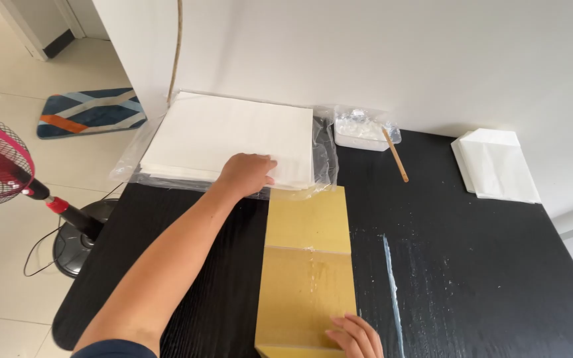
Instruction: Folding paper over a template and applying glue with a brush to create a bag.
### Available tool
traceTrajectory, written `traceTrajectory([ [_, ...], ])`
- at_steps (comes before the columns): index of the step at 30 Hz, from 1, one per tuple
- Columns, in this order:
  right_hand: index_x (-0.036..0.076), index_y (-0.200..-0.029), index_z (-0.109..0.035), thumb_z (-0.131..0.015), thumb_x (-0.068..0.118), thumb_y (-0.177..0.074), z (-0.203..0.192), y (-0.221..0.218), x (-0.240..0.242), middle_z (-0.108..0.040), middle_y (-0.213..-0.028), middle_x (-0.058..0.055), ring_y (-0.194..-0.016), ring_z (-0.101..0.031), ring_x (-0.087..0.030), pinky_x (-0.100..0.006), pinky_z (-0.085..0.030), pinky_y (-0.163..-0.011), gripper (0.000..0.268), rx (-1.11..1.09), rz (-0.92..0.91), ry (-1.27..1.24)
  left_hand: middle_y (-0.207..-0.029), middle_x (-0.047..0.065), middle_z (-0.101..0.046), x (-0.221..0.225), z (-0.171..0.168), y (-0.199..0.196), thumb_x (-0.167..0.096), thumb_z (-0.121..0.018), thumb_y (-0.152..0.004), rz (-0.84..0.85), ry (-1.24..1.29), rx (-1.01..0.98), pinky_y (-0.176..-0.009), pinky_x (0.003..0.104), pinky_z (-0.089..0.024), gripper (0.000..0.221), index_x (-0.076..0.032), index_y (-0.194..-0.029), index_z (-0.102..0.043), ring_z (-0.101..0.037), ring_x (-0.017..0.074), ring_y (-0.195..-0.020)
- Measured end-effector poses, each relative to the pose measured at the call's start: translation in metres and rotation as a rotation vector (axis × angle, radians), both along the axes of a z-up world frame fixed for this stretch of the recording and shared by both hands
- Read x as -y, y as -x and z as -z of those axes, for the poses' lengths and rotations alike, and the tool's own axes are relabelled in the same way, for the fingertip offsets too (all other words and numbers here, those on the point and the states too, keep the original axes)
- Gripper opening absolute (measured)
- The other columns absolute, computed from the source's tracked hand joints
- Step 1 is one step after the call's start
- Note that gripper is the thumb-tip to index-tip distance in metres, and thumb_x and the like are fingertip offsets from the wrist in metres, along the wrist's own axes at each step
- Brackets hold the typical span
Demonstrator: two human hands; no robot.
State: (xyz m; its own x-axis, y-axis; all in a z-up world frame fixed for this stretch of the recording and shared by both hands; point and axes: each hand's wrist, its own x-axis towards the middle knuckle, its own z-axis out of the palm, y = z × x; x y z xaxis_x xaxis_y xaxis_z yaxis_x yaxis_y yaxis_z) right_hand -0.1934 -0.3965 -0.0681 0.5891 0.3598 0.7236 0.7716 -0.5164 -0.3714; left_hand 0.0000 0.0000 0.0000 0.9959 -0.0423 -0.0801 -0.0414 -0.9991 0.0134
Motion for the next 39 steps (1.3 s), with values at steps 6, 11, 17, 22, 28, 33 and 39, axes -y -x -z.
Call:
traceTrajectory([
  [6,0.021,-0.086,-0.073,-0.050,0.039,-0.100,0.010,-0.005,0.003,-0.078,-0.099,0.008,-0.105,-0.073,-0.020,-0.031,-0.057,-0.093,0.032,-0.022,-0.005,-0.005,-0.076,-0.004,-0.066,-0.009,-0.013,-0.014,-0.015,-0.060,-0.100,-0.012,0.024,-0.114,-0.050,0.036,-0.036,0.023,-0.013,-0.079,-0.052,-0.053,0.0233,-0.056],
  [11,0.022,-0.086,-0.073,-0.052,0.038,-0.098,0.013,-0.006,0.005,-0.078,-0.098,0.008,-0.102,-0.073,-0.019,-0.031,-0.056,-0.091,0.029,-0.047,0.004,-0.006,-0.074,-0.005,-0.051,-0.014,-0.023,-0.007,-0.021,-0.053,-0.104,-0.079,0.197,-0.068,-0.057,0.035,-0.032,0.037,-0.015,-0.071,-0.036,-0.041,0.0213,-0.060],
  [17,0.025,-0.102,-0.078,-0.057,0.050,-0.096,-0.027,0.004,0.005,-0.077,-0.113,0.009,-0.111,-0.070,-0.021,-0.036,-0.054,-0.092,0.034,-0.111,-0.154,0.089,-0.069,0.002,-0.061,-0.016,-0.021,0.019,-0.027,-0.048,-0.109,-0.081,0.139,0.146,-0.058,0.039,-0.041,0.033,-0.012,-0.082,-0.056,-0.055,0.0258,-0.060],
  [22,0.021,-0.109,-0.083,-0.076,0.055,-0.085,-0.022,-0.004,0.017,-0.076,-0.123,0.006,-0.123,-0.063,-0.026,-0.042,-0.051,-0.097,0.042,-0.247,-0.299,0.196,-0.070,-0.002,-0.065,-0.017,-0.034,0.081,-0.034,-0.049,-0.109,-0.092,0.137,0.242,-0.058,0.041,-0.044,0.036,-0.012,-0.082,-0.058,-0.059,0.0263,-0.063],
  [28,0.018,-0.100,-0.083,-0.079,0.020,-0.083,-0.018,-0.006,0.021,-0.077,-0.118,0.005,-0.122,-0.062,-0.028,-0.044,-0.052,-0.095,0.018,-0.173,-0.393,0.210,-0.060,-0.003,-0.052,-0.006,-0.049,0.175,-0.041,-0.050,-0.108,-0.122,0.086,0.198,-0.053,0.038,-0.037,0.041,-0.015,-0.076,-0.048,-0.049,0.0246,-0.053],
  [33,0.015,-0.090,-0.085,-0.080,0.019,-0.081,-0.053,0.005,0.014,-0.084,-0.102,0.003,-0.117,-0.068,-0.024,-0.039,-0.053,-0.103,0.011,-0.308,-0.256,-0.026,-0.120,-0.008,-0.076,0.008,-0.074,0.257,-0.041,-0.052,-0.100,-0.295,0.258,-0.074,-0.078,0.043,-0.053,0.039,-0.017,-0.128,-0.061,-0.073,0.0279,-0.098],
  [39,0.011,-0.094,-0.086,-0.079,0.013,-0.081,-0.102,-0.006,0.023,-0.085,-0.109,-0.006,-0.118,-0.072,-0.020,-0.038,-0.052,-0.111,0.015,-0.513,-0.276,0.045,-0.172,-0.033,-0.031,-0.003,-0.092,0.333,-0.033,-0.070,-0.095,-0.467,0.738,-0.427,-0.121,0.030,-0.033,0.027,-0.012,-0.079,-0.064,-0.023,-0.0076,-0.162],
])
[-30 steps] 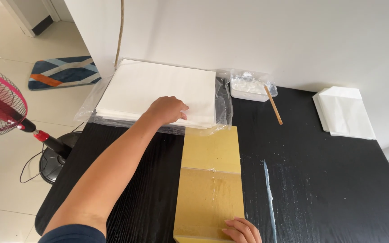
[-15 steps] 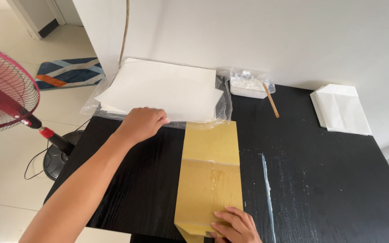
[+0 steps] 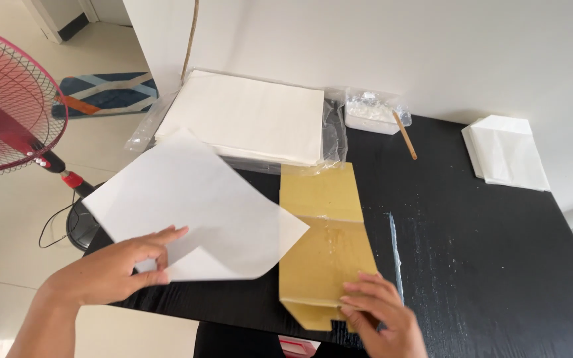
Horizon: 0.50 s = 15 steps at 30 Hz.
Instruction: Folding paper over a template and applying glue with a brush to create a bag.
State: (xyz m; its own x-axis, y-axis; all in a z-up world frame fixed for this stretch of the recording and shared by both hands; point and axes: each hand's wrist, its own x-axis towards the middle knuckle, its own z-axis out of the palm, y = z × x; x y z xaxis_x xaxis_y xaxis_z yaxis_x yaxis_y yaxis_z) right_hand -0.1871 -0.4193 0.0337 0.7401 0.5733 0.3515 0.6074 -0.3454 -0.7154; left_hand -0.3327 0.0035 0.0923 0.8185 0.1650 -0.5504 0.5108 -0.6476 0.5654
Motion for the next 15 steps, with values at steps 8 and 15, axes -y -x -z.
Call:
traceTrajectory([
  [8,0.004,-0.097,-0.088,-0.078,0.006,-0.079,-0.063,-0.023,0.001,-0.082,-0.119,-0.007,-0.122,-0.073,-0.014,-0.026,-0.075,-0.081,0.020,-0.345,0.108,0.016,-0.175,-0.018,-0.013,0.004,0.055,0.028,-0.026,-0.079,-0.097,0.229,0.012,-0.001,-0.131,0.032,0.002,0.028,-0.014,-0.077,-0.065,0.004,0.0069,-0.164],
  [15,0.009,-0.102,-0.086,-0.078,0.006,-0.078,-0.055,-0.010,-0.020,-0.080,-0.125,-0.008,-0.129,-0.067,-0.018,-0.029,-0.070,-0.095,0.025,-0.305,0.087,0.004,-0.171,0.002,-0.026,0.066,0.074,0.014,-0.043,-0.065,-0.098,0.245,-0.119,0.337,-0.109,0.041,-0.043,0.042,-0.011,-0.125,-0.062,-0.051,0.0187,-0.142],
])
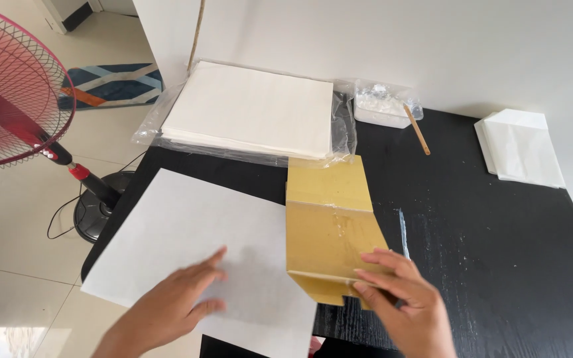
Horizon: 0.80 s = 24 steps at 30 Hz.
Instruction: Folding paper over a template and applying glue with a brush to create a bag.
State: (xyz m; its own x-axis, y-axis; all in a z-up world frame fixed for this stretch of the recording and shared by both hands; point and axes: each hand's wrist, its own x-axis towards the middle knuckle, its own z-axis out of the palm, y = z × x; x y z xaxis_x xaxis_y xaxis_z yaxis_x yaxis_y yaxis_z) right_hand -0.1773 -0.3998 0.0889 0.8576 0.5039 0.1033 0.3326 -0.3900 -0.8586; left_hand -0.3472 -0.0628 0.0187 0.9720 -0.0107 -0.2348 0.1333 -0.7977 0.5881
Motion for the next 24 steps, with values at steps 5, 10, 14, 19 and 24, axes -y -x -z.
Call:
traceTrajectory([
  [5,0.015,-0.104,-0.084,-0.084,0.017,-0.076,0.060,0.014,-0.009,-0.072,-0.134,-0.006,-0.135,-0.059,-0.024,-0.037,-0.060,-0.102,0.028,0.270,0.093,0.027,-0.169,0.017,-0.015,0.006,0.066,-0.011,-0.074,-0.060,-0.089,-0.124,-0.540,0.315,-0.118,0.051,-0.016,0.084,-0.024,-0.153,-0.039,-0.014,0.0355,-0.154],
  [10,0.020,-0.101,-0.085,-0.089,0.023,-0.070,0.089,0.025,-0.011,-0.061,-0.146,-0.010,-0.138,-0.055,-0.024,-0.031,-0.063,-0.090,0.031,0.342,0.233,0.067,-0.169,0.010,-0.024,0.033,0.057,-0.026,-0.060,-0.044,-0.100,-0.128,-0.462,0.304,-0.107,0.052,-0.030,0.060,-0.031,-0.152,-0.044,-0.025,0.0307,-0.151],
  [14,0.014,-0.099,-0.085,-0.086,0.011,-0.073,0.090,0.028,-0.016,-0.065,-0.140,-0.010,-0.098,-0.073,-0.012,-0.023,-0.069,-0.073,0.026,0.291,0.163,-0.024,-0.167,0.013,-0.029,0.041,0.056,-0.043,-0.051,-0.054,-0.098,-0.115,-0.447,0.360,-0.107,0.051,-0.034,0.064,-0.010,-0.147,-0.047,-0.036,0.0296,-0.142],
  [19,0.014,-0.102,-0.084,-0.085,0.007,-0.076,0.103,0.027,-0.014,-0.065,-0.140,-0.009,-0.135,-0.060,-0.022,-0.032,-0.063,-0.100,0.027,0.363,0.117,-0.069,-0.169,0.014,-0.020,0.044,0.064,-0.057,-0.053,-0.052,-0.099,-0.105,-0.502,0.326,-0.110,0.054,-0.025,0.067,-0.023,-0.157,-0.037,-0.020,0.0343,-0.153],
  [24,0.016,-0.109,-0.083,-0.074,0.005,-0.087,0.118,0.021,-0.004,-0.062,-0.145,-0.009,-0.139,-0.057,-0.032,-0.042,-0.050,-0.112,0.026,0.374,-0.018,-0.042,-0.168,0.012,-0.023,0.041,0.064,-0.067,-0.040,-0.033,-0.107,-0.071,-0.535,0.358,-0.115,0.050,-0.021,0.057,-0.020,-0.160,-0.032,-0.020,0.0331,-0.153],
])
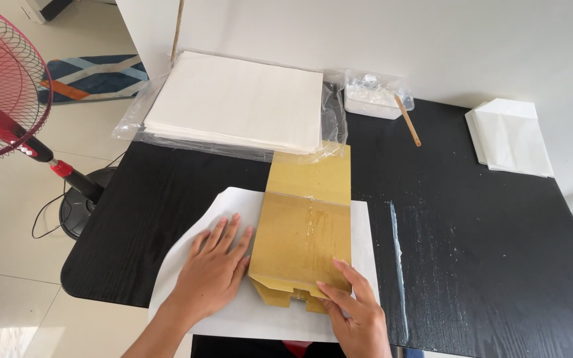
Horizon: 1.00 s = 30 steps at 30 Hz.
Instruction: Folding paper over a template and applying glue with a brush to create a bag.
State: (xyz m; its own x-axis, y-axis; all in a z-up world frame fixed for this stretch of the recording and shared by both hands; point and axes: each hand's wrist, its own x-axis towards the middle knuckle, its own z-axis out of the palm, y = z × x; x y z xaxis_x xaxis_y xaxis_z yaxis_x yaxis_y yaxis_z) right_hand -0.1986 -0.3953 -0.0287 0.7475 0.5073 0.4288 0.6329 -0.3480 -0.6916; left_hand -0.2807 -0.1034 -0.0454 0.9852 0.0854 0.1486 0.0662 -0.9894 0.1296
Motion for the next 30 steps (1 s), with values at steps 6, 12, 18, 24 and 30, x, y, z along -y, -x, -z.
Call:
traceTrajectory([
  [6,0.017,-0.110,-0.082,-0.075,0.003,-0.085,-0.009,-0.003,0.004,-0.066,-0.139,-0.006,-0.133,-0.062,-0.028,-0.037,-0.057,-0.105,0.029,0.056,-0.002,-0.018,-0.170,0.015,-0.017,-0.003,0.018,-0.007,-0.062,-0.054,-0.090,0.025,-0.183,0.175,-0.121,0.047,-0.013,0.083,-0.029,-0.162,-0.029,-0.009,0.0343,-0.158],
  [12,0.012,-0.099,-0.084,-0.082,0.007,-0.079,-0.012,-0.001,0.001,-0.069,-0.132,-0.005,-0.121,-0.069,-0.018,-0.027,-0.067,-0.089,0.021,-0.014,0.102,-0.020,-0.174,0.013,-0.009,0.001,0.030,-0.018,-0.064,-0.034,-0.093,-0.077,-0.440,0.323,-0.126,0.045,-0.008,0.079,-0.035,-0.165,-0.019,-0.007,0.0334,-0.160],
  [18,0.012,-0.091,-0.083,-0.087,0.016,-0.075,-0.008,-0.004,0.003,-0.072,-0.128,-0.006,-0.115,-0.072,-0.016,-0.030,-0.062,-0.097,0.017,-0.013,0.205,-0.015,-0.171,0.016,-0.004,0.004,0.006,-0.029,-0.031,-0.027,-0.108,-0.041,0.172,-0.129,-0.124,0.047,-0.003,0.062,-0.002,-0.161,-0.013,0.000,0.0314,-0.157],
  [24,0.013,-0.089,-0.086,-0.087,0.023,-0.076,-0.011,-0.010,0.005,-0.072,-0.130,-0.001,-0.101,-0.073,-0.011,-0.027,-0.063,-0.085,0.017,-0.141,0.249,0.035,-0.170,0.018,-0.010,0.009,0.014,-0.037,-0.031,-0.034,-0.106,-0.037,0.139,-0.047,-0.124,0.049,-0.008,0.064,-0.001,-0.160,-0.018,-0.005,0.0348,-0.157],
  [30,0.014,-0.090,-0.085,-0.086,0.020,-0.076,-0.017,-0.014,0.008,-0.072,-0.131,-0.001,-0.108,-0.072,-0.013,-0.027,-0.059,-0.099,0.015,-0.102,0.228,0.011,-0.170,0.018,-0.007,0.008,0.017,-0.040,-0.035,-0.030,-0.107,-0.049,0.100,-0.086,-0.124,0.048,-0.006,0.064,-0.001,-0.160,-0.016,-0.002,0.0344,-0.157],
])
